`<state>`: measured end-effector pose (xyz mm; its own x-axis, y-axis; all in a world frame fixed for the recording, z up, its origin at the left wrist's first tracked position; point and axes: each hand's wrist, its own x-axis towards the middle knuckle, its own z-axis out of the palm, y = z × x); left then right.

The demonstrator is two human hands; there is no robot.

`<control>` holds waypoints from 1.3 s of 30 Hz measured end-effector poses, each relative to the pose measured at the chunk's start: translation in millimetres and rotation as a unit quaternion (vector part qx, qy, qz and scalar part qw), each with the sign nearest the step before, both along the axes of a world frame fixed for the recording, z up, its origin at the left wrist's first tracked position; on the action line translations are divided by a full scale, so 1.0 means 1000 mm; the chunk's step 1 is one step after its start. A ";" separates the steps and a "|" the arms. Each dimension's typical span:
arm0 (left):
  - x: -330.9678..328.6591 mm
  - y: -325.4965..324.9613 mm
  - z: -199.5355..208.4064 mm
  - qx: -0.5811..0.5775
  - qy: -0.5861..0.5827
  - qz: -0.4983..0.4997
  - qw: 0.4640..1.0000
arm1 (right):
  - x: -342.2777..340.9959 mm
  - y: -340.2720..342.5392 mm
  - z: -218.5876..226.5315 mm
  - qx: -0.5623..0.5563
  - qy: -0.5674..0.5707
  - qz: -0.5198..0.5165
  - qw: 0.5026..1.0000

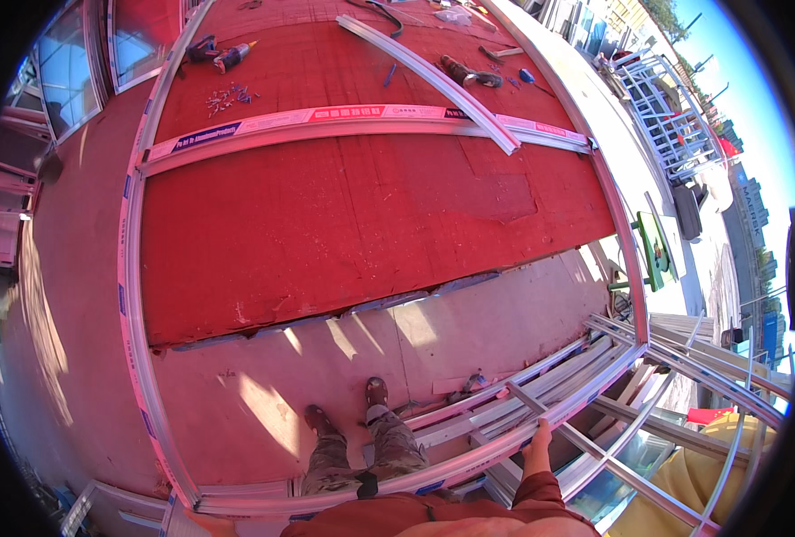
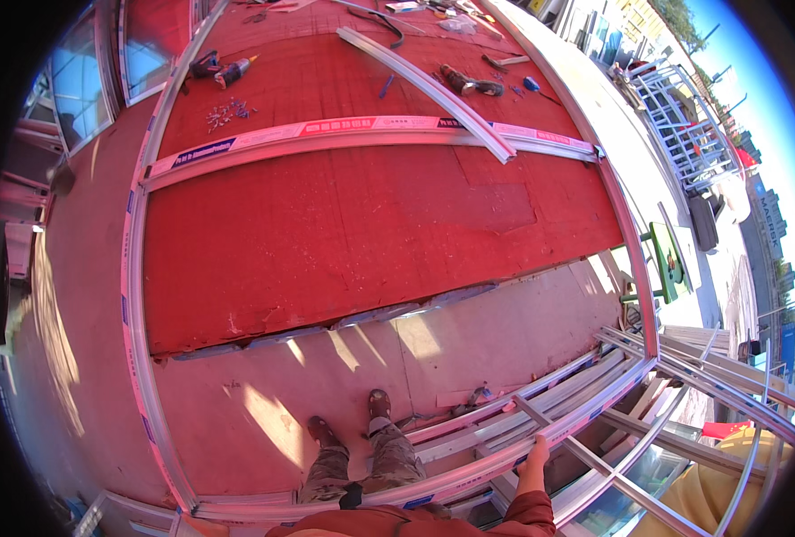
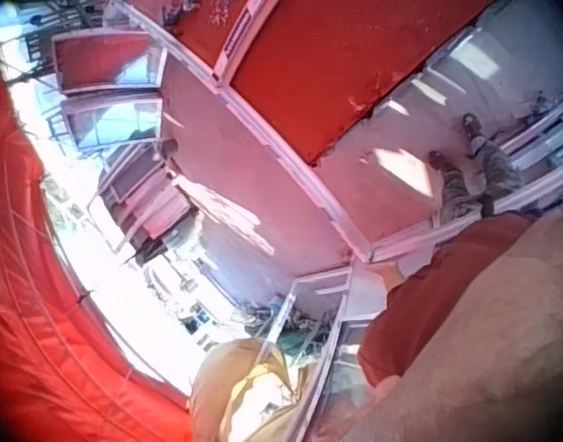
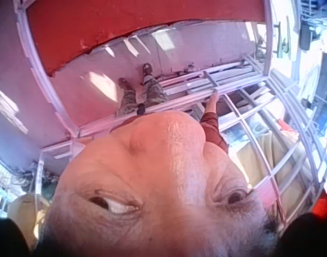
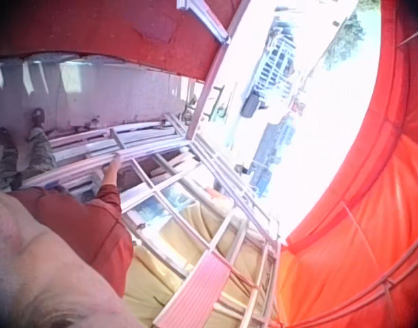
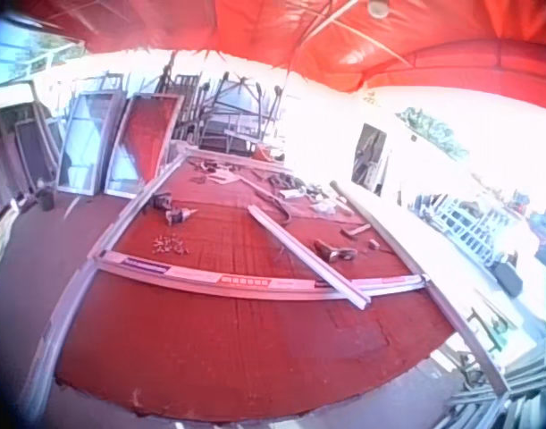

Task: The person picks up aluminum profiles, measures and cuts them using a miter saw, then fits the cut pieces into a red metal frame structure. The person handles multiple profiles, aligns them, and secures them within the frame.

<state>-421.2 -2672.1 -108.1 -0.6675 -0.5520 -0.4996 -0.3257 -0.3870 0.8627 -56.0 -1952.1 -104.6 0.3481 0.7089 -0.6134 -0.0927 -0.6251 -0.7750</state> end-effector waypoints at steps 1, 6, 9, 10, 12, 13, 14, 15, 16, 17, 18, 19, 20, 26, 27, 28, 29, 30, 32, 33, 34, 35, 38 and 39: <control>-0.004 0.004 0.003 0.031 0.004 0.020 0.999 | -0.011 -0.001 0.008 -0.001 -0.003 0.005 1.000; -0.028 0.030 0.018 0.104 0.012 0.043 0.994 | -0.033 0.016 0.013 0.010 -0.009 0.008 1.000; -0.038 0.057 0.040 0.118 0.041 0.048 0.991 | -0.054 0.035 0.010 0.022 0.005 0.020 1.000; -0.043 0.059 0.037 0.132 0.055 0.054 0.988 | -0.061 0.040 0.012 0.024 0.023 0.023 0.999; -0.052 0.066 0.035 0.139 0.064 0.068 0.986 | -0.069 0.043 0.019 0.026 0.037 0.025 0.999; -0.056 0.070 0.035 0.133 0.060 0.077 0.986 | -0.071 0.043 0.021 0.025 0.035 0.026 0.999; -0.058 0.073 0.035 0.126 0.056 0.085 0.987 | -0.073 0.045 0.021 0.024 0.034 0.026 0.999; -0.059 0.073 0.034 0.117 0.047 0.088 0.988 | -0.070 0.047 0.019 0.024 0.033 0.027 0.999; -0.060 0.073 0.032 0.108 0.037 0.091 0.989 | -0.065 0.049 0.015 0.025 0.031 0.027 0.999; -0.061 0.073 0.029 0.099 0.027 0.093 0.990 | -0.063 0.052 0.012 0.026 0.030 0.027 0.999; -0.060 0.067 0.024 0.112 0.035 0.086 0.989 | -0.066 0.057 0.009 0.029 0.030 0.028 0.999; -0.060 0.059 0.013 0.125 0.043 0.079 0.988 | -0.069 0.062 0.005 0.033 0.029 0.029 0.999; -0.057 0.052 0.003 0.135 0.048 0.072 0.987 | -0.069 0.063 0.003 0.035 0.026 0.030 0.999; -0.060 0.061 0.005 0.111 -0.024 0.111 0.987 | -0.079 0.065 0.022 -0.001 0.042 0.042 0.998; -0.063 0.072 0.010 0.105 -0.030 0.113 0.988 | -0.076 0.068 0.019 0.005 0.041 0.038 0.998; -0.065 0.082 0.016 0.099 -0.034 0.114 0.988 | -0.082 0.065 0.026 0.013 0.026 0.037 0.999; -0.064 0.085 0.021 0.095 -0.035 0.119 0.988 | -0.080 0.071 0.021 0.011 0.034 0.053 0.998; -0.060 0.082 0.020 0.100 -0.031 0.121 0.987 | -0.072 0.076 0.018 0.010 0.042 0.068 0.997; -0.053 0.076 0.014 0.108 -0.022 0.122 0.986 | -0.068 0.078 0.016 0.010 0.058 0.092 0.994; -0.055 0.078 0.012 0.106 -0.020 0.121 0.987 | -0.072 0.077 0.020 0.009 0.046 0.093 0.995; -0.057 0.080 0.010 0.104 -0.018 0.121 0.987 | -0.077 0.076 0.023 0.008 0.034 0.093 0.995; -0.055 0.080 0.007 0.101 -0.019 0.119 0.988 | -0.077 0.075 0.027 0.008 0.019 0.093 0.995; -0.042 0.059 -0.008 0.123 -0.011 0.099 0.987 | -0.066 0.083 0.013 -0.008 0.025 0.105 0.994; -0.041 0.060 -0.005 0.118 -0.018 0.098 0.988 | -0.068 0.082 0.016 -0.011 0.022 0.106 0.994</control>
